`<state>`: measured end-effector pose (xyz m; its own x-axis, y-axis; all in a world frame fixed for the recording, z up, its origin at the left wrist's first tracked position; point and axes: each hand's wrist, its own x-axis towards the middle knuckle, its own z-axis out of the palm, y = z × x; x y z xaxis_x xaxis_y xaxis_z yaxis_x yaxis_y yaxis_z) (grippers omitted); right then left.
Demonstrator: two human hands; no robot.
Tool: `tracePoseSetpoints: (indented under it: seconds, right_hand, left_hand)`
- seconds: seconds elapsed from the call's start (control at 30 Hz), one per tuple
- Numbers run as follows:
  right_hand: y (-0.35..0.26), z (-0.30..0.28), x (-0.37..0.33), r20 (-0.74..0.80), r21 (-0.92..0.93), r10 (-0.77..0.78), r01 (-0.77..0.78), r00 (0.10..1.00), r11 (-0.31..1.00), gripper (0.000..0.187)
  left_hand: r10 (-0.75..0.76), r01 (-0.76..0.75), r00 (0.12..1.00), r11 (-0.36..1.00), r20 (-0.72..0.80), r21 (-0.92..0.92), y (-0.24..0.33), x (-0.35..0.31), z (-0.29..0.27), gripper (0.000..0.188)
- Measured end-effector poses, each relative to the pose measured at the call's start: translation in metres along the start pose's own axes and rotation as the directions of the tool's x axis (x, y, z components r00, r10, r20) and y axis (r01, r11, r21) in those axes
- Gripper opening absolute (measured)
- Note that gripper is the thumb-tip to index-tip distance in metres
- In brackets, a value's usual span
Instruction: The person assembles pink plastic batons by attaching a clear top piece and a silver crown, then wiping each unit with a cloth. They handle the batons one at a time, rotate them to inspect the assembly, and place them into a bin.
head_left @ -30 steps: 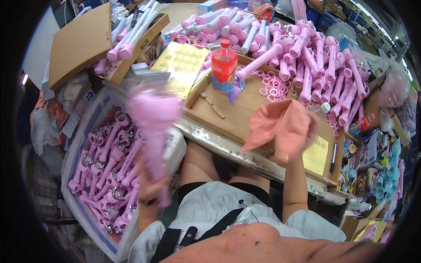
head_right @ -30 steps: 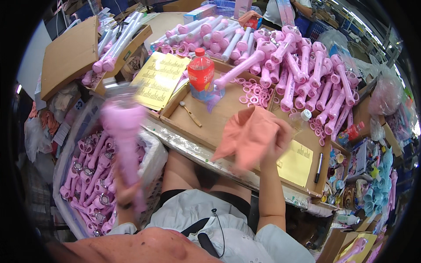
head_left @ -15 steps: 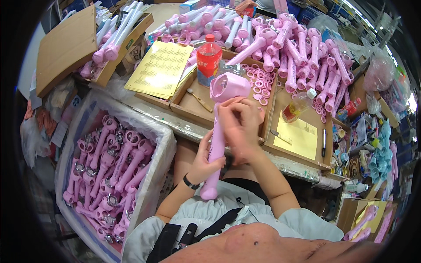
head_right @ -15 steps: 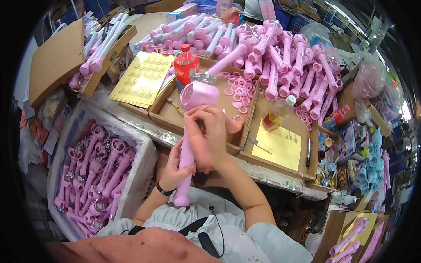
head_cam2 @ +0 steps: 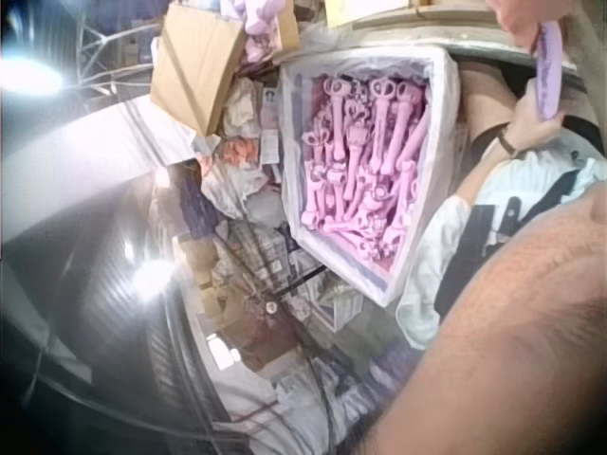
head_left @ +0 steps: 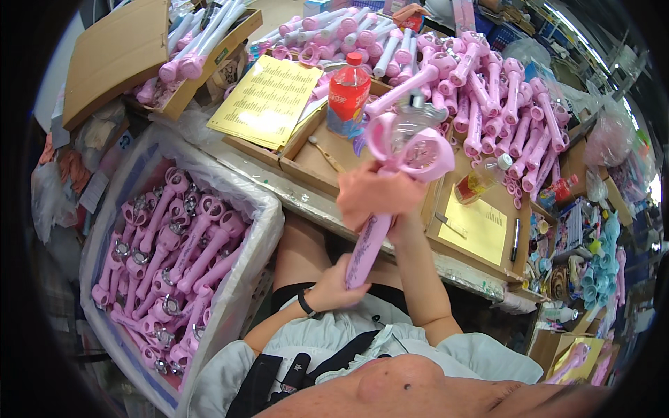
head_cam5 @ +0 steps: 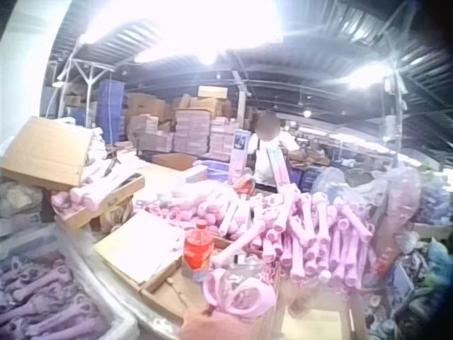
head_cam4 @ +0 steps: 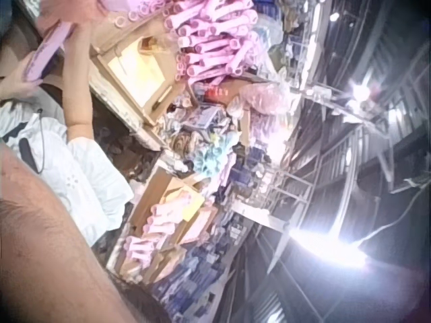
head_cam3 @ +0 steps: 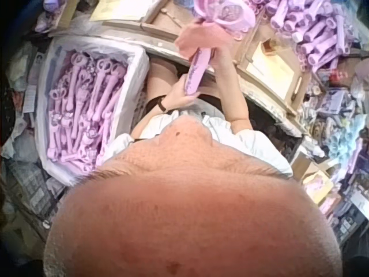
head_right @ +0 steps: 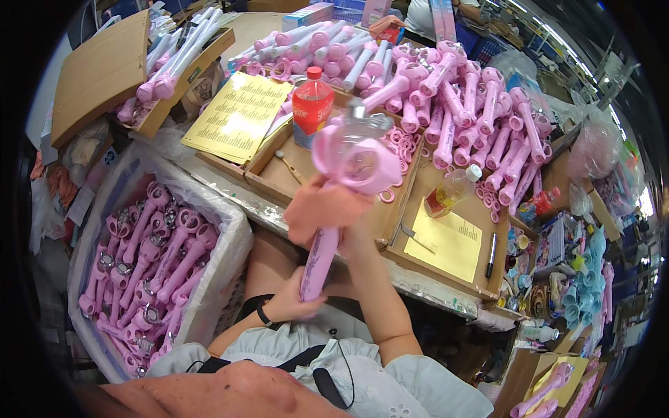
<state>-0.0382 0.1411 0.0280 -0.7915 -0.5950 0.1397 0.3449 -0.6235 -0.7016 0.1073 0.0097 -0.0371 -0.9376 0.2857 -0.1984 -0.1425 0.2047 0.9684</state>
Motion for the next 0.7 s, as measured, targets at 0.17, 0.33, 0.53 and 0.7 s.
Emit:
tracePoseSetpoints:
  seconds: [0.17,0.33,0.53,0.7]
  right_hand:
    - [0.043,0.04,-0.021,-0.372,-0.063,0.004,-0.03,0.928,0.998,0.025]
    - [0.042,0.039,-0.053,-0.226,-0.19,0.181,-0.226,0.957,0.955,0.028]
    - [-0.006,-0.005,-0.025,-0.27,-0.1,-0.086,0.061,0.959,0.993,0.047]
    - [0.001,0.015,-0.013,-0.291,-0.058,-0.204,0.196,0.935,0.979,0.037]
  left_hand:
    - [0.15,0.127,0.92,0.759,0.362,-0.639,0.002,-0.004,-0.009,0.033]
    - [0.052,0.166,0.94,0.792,0.336,-0.588,-0.007,-0.002,-0.01,0.042]
    - [0.004,0.097,0.969,0.914,0.248,-0.395,-0.026,-0.016,-0.008,0.051]
    - [-0.007,-0.204,0.973,0.454,-0.232,-0.867,-0.025,-0.007,0.01,0.036]
